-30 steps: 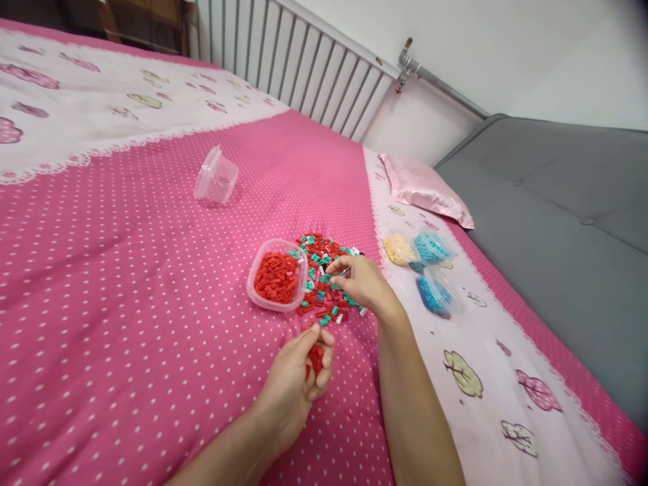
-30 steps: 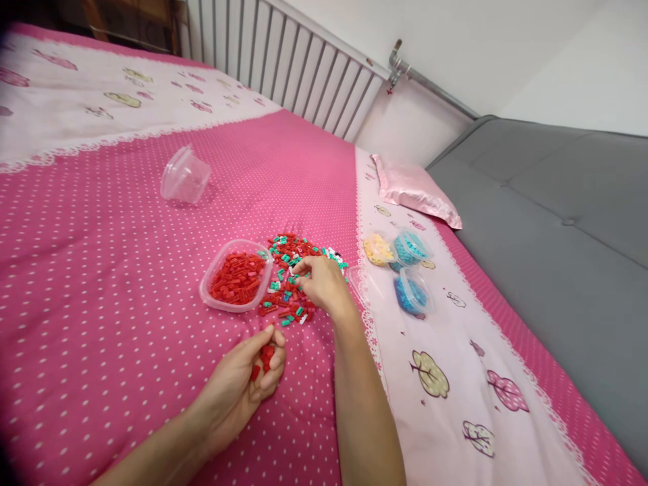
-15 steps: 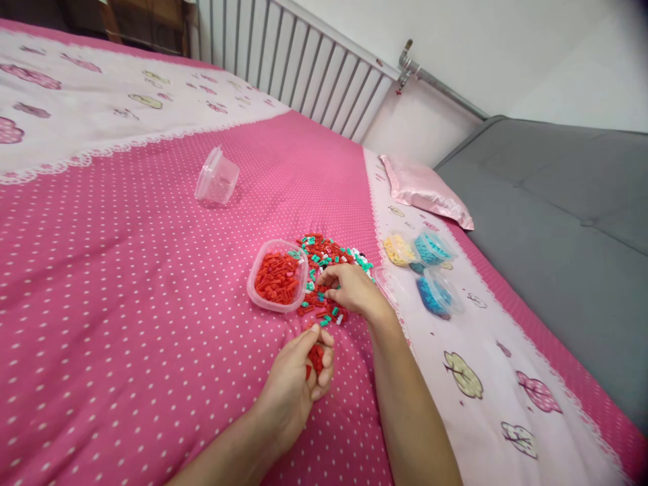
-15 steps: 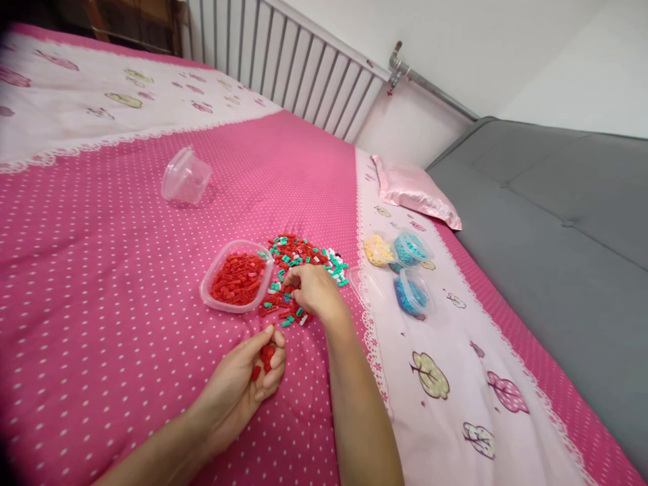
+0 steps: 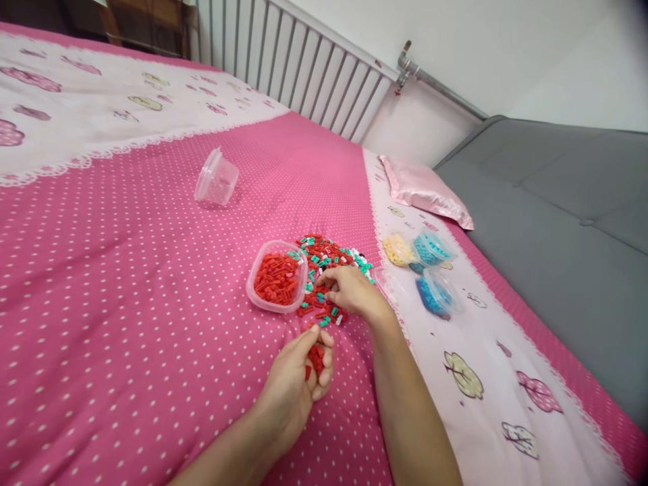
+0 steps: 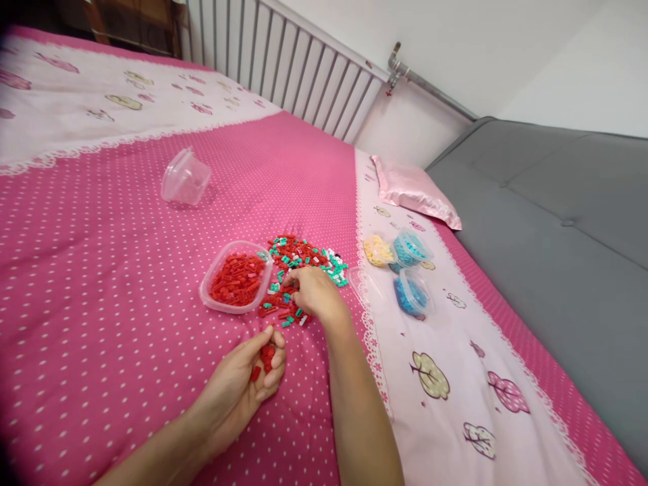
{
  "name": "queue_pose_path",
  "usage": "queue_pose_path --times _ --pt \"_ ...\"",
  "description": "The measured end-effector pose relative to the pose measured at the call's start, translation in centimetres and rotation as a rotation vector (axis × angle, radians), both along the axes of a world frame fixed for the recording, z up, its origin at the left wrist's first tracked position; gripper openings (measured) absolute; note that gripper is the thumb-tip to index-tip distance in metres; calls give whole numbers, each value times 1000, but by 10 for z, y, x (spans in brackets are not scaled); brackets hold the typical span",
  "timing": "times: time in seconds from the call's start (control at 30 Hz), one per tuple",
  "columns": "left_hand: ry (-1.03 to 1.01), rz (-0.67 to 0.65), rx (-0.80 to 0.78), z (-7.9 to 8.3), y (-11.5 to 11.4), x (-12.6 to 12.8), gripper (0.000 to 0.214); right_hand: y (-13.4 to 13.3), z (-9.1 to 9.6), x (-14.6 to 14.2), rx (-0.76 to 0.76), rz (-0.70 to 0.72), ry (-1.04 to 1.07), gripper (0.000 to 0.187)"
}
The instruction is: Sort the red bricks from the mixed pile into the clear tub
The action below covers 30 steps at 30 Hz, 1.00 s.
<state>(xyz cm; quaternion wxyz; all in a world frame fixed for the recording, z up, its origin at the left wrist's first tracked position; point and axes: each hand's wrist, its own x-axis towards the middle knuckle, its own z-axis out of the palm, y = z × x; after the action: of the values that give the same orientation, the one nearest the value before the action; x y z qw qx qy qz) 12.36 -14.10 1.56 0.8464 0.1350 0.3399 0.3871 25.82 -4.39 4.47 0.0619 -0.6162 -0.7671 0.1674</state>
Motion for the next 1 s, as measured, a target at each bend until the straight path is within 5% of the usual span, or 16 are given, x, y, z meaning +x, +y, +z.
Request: queue_pose_path --times 0.47,0.83,1.0 --pt "-4 9 -13 1 -1 -1 22 -1 3 -1 7 -59 36 16" --pt "-44 34 -91 6 2 -2 26 -3 17 9 -23 -107 285 13" --pt "-100 67 -112 4 3 -2 25 -20 41 7 -136 113 443 12"
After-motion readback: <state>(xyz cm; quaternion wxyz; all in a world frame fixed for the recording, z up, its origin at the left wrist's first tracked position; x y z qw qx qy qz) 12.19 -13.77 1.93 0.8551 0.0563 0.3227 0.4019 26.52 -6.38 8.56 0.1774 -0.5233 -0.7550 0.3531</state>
